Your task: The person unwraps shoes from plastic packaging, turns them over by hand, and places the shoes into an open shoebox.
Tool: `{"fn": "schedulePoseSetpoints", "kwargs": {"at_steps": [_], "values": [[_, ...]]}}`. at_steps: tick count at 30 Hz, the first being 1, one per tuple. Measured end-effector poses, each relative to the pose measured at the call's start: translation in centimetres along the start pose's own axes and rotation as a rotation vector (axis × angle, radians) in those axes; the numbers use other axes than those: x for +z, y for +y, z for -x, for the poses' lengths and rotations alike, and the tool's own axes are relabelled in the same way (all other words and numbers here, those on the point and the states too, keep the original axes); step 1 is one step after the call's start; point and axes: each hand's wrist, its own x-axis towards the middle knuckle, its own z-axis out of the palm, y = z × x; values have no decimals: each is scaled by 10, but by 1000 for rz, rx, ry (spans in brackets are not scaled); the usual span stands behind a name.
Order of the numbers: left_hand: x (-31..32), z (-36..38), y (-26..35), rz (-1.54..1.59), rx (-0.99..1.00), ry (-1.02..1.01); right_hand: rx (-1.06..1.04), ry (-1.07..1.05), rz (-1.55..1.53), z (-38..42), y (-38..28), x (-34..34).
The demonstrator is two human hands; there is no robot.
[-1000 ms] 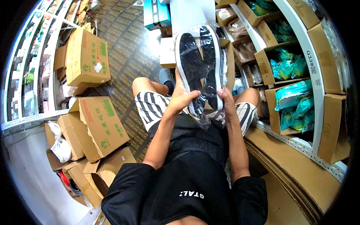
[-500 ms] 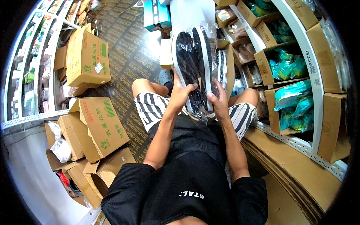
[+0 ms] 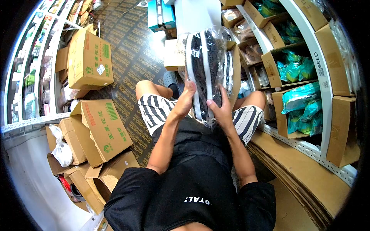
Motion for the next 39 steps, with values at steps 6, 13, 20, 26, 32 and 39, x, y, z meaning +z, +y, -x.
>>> {"fn": "schedulePoseSetpoints", "kwargs": {"at_steps": [6, 13, 20, 26, 32, 39], "values": [[10, 8, -5, -102, -14, -27, -39, 71, 257, 13, 12, 10], [32, 11, 4, -191, 161, 145, -122, 55, 465, 20, -24, 11], [12, -5, -14, 94, 39, 262, -132, -104, 330, 12, -4, -8], [-6, -14, 3, 468, -207, 146, 257, -69, -485, 21, 23, -19], [-13, -23, -6, 787, -262, 17, 132, -38, -424, 34, 34, 13], [5, -15, -33, 900, -247, 228, -43, -10, -392, 38, 44, 25]]}}
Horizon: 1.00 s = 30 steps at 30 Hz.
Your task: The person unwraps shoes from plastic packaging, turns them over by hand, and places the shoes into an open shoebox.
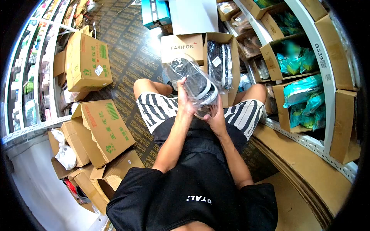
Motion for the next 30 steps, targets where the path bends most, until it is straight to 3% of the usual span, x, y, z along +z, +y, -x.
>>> {"fn": "schedulePoseSetpoints", "kwargs": {"at_steps": [2, 3, 5, 6, 7, 9, 11, 14, 15, 17, 19, 21, 22, 23, 24, 26, 27, 29, 30], "values": [[-2, -1, -9, -14, -1, 96, 7, 32, 142, 4, 14, -3], [1, -1, -16, -35, 38, 132, 23, 79, 29, 9, 6, 11], [6, 1, -28, -78, 101, 169, -21, 302, 243, 2, 7, 19], [6, 5, -30, -90, 54, 67, 6, 370, 144, -1, 9, 20], [20, 19, -36, -134, 32, 96, 30, 436, 41, -6, 12, 20], [-6, 8, -52, -136, 39, -22, 11, 589, -174, -20, -5, 24], [2, 13, -58, -242, 54, -153, -113, 558, -343, -33, -13, 10], [-24, 13, -56, -539, 100, -290, -36, 531, -376, -35, -29, -11], [-19, 22, -45, -674, 108, -474, -6, 522, -386, -35, -33, -19], [-74, 16, -11, -1180, -42, -488, -41, 610, -290, -40, -41, -35], [-57, 29, 24, -1100, -232, -183, -64, 549, -303, -42, -58, -55], [-49, 38, 48, -482, 6, -116, -14, 449, -231, -41, -78, -82], [-38, 39, 57, -302, -87, -322, -9, 406, -226, -42, -78, -90], [-26, 43, 53, -348, -21, -463, -10, 405, -223, -43, -77, -92], [-26, 47, 54, -551, -11, -280, -19, 368, -182, -45, -79, -93], [-20, 40, 48, -770, 35, -161, -37, 283, -122, -47, -84, -92], [-18, 40, 49, -754, 78, -320, -44, 284, -120, -49, -85, -91], [-13, 41, 49, -976, 85, -267, -12, 242, -66, -48, -85, -91], [-14, 43, 46, -970, 47, -261, 101, 248, -66, -45, -92, -87]]}}
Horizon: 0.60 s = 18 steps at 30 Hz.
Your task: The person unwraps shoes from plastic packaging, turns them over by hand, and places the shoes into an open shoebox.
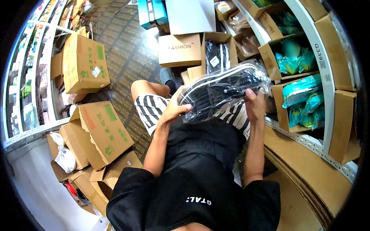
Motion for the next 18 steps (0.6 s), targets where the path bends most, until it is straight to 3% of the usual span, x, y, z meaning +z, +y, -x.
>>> {"fn": "schedulePoseSetpoints", "kwargs": {"at_steps": [7, 11, 12, 15, 18], "values": [[9, 15, 11, -166, -69, -31, 30, -54, 42, 7, 9, 5], [-13, 19, -12, -261, -110, -57, 54, -192, 171, 9, 30, -35], [-11, 17, -14, -154, -57, -141, -10, -157, 62, 13, 24, -26], [-7, 36, -41, -131, -71, -42, -163, -256, -92, 12, -5, 4], [6, 50, -47, -118, 1, -69, -119, -77, -59, 23, -2, 5]]}}
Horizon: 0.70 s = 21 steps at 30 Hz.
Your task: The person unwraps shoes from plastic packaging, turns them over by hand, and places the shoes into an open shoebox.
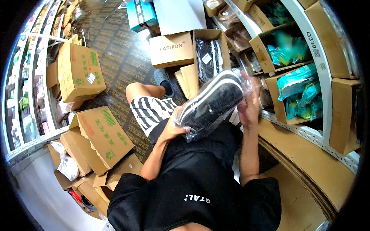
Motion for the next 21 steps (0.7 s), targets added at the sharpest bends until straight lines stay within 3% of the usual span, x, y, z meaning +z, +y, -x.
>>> {"fn": "schedulePoseSetpoints", "kwargs": {"at_steps": [1, 3, 4, 5, 8, 9, 11, 13, 15, 16, 21], "values": [[3, 4, -2, -72, 15, -7, 9, 59, 22, 5, 2, 1], [17, 14, -6, -173, 3, 55, 103, 210, -300, 9, 9, 1], [22, 16, -5, -336, 56, 46, 77, 301, -302, 7, 10, 7], [27, 17, -3, -501, 108, 35, 57, 247, -358, 12, 16, -1], [43, 16, -8, -632, 224, 36, 29, 368, -468, 16, 21, -8], [46, 15, -12, -663, 304, 30, 55, 350, -631, 19, 19, -10], [47, 11, -16, -695, 477, -1, 58, 124, -838, 22, 22, -28], [50, 10, -20, -791, 612, 21, 132, 72, -1057, 29, 7, -25], [53, 15, -21, -953, 647, 19, 16, -140, -1059, 35, 1, -32], [53, 16, -26, -925, 676, 11, -29, -350, -1069, 31, 2, -39], [56, 21, -36, -955, 748, -1, -185, -615, -1078, 28, -8, -38]]}}
